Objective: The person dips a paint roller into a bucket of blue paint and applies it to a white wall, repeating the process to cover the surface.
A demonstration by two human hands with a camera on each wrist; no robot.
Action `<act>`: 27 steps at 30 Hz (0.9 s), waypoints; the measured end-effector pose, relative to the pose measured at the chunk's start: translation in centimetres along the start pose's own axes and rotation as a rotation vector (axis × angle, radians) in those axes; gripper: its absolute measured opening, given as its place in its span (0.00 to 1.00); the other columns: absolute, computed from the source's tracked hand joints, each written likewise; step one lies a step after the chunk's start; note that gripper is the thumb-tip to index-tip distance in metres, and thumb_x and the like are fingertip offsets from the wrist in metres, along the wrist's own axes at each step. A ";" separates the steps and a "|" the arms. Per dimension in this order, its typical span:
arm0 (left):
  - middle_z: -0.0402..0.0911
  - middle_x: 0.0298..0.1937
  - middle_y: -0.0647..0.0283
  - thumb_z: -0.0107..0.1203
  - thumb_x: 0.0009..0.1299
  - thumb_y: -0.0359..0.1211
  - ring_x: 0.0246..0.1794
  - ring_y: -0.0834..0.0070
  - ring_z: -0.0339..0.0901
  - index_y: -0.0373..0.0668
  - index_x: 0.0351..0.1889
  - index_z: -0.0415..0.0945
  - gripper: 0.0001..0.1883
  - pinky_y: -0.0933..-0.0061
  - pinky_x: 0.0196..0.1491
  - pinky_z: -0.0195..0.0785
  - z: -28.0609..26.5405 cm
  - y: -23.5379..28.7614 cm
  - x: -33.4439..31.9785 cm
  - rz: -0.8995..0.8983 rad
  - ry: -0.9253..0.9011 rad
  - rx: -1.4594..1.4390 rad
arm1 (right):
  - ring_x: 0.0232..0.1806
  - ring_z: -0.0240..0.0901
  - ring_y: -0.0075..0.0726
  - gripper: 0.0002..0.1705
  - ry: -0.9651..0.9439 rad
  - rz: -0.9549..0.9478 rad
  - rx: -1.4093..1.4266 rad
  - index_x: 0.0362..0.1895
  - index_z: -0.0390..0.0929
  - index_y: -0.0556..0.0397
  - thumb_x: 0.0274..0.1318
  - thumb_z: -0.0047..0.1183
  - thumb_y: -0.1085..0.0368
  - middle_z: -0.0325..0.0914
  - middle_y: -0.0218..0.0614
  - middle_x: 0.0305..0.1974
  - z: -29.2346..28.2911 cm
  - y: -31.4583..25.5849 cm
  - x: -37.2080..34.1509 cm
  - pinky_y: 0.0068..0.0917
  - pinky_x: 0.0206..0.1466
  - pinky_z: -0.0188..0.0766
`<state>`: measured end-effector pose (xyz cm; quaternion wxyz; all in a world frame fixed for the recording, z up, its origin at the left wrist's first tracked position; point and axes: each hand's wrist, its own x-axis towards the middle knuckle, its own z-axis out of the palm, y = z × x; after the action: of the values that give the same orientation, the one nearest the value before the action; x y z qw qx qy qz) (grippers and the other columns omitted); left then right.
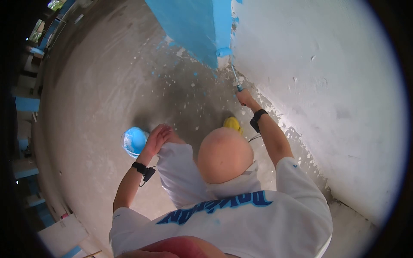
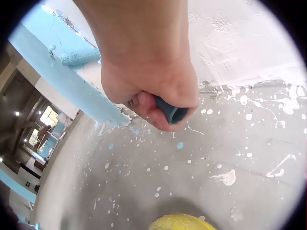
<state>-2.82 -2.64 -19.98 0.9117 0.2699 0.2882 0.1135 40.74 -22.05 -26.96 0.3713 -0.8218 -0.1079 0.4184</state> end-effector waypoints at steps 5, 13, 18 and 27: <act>0.77 0.52 0.56 0.46 0.75 0.38 0.57 0.64 0.73 0.38 0.50 0.72 0.14 0.64 0.60 0.66 0.6 0.1 0.5 -0.021 0.000 0.032 | 0.08 0.55 0.26 0.17 -0.063 -0.054 -0.027 0.17 0.62 0.51 0.56 0.47 0.60 0.58 0.30 0.12 -1.2 0.4 -2.6 0.28 0.10 0.50; 0.77 0.51 0.56 0.48 0.74 0.38 0.57 0.66 0.73 0.38 0.50 0.71 0.14 0.66 0.60 0.66 0.9 0.1 0.1 -0.016 0.003 0.015 | 0.10 0.50 0.17 0.18 -0.641 0.264 0.863 0.23 0.59 0.45 0.64 0.44 0.54 0.53 0.19 0.14 -2.7 -5.1 -10.9 0.17 0.11 0.48; 0.77 0.51 0.56 0.48 0.74 0.37 0.57 0.66 0.73 0.38 0.50 0.72 0.13 0.66 0.60 0.66 1.3 0.1 -0.2 0.001 0.026 0.039 | 0.09 0.53 0.15 0.18 -0.926 0.518 1.457 0.25 0.59 0.46 0.67 0.41 0.54 0.55 0.18 0.14 -4.3 -10.8 -14.4 0.13 0.10 0.50; 0.77 0.51 0.56 0.48 0.73 0.32 0.56 0.66 0.74 0.38 0.49 0.72 0.11 0.67 0.58 0.68 1.4 0.2 0.0 0.011 -0.023 0.059 | 0.09 0.57 0.20 0.17 -1.198 0.562 1.717 0.32 0.56 0.54 0.68 0.39 0.54 0.58 0.25 0.13 -4.9 -14.6 -14.8 0.14 0.10 0.57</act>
<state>-2.03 -3.06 -18.84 0.9060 0.2995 0.2792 0.1068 37.15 -21.55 -5.89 0.6003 0.0553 0.2494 0.7578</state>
